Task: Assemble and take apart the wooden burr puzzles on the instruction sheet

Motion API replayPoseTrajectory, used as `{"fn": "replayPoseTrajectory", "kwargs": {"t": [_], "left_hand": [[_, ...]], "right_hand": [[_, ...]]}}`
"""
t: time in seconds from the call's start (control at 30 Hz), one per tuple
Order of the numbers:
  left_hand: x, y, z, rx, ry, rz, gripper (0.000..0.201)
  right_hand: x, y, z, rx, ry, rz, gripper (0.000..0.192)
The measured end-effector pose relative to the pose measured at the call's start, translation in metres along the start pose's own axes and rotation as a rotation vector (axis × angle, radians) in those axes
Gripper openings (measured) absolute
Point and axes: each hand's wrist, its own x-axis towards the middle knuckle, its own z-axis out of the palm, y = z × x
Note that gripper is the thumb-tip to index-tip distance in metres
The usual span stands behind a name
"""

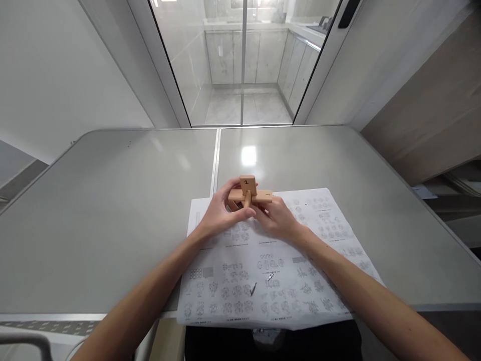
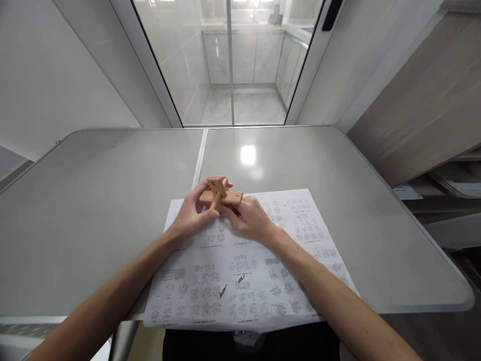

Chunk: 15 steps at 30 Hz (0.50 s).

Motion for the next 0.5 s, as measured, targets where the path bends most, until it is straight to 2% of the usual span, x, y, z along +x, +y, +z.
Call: {"fn": "replayPoseTrajectory", "kwargs": {"t": [0.1, 0.27, 0.5], "left_hand": [[0.0008, -0.0011, -0.0019, -0.005, -0.004, -0.003, 0.078], [0.0003, 0.0016, -0.0022, 0.029, -0.037, -0.032, 0.076], [-0.0012, 0.0004, -0.0001, 0.032, 0.003, -0.043, 0.073]], "right_hand": [[-0.0004, -0.0001, 0.0008, 0.051, 0.043, 0.012, 0.03], [-0.001, 0.0004, 0.0017, 0.063, 0.033, 0.029, 0.028], [-0.0015, 0.0003, 0.0012, 0.097, 0.049, 0.101, 0.023]]}}
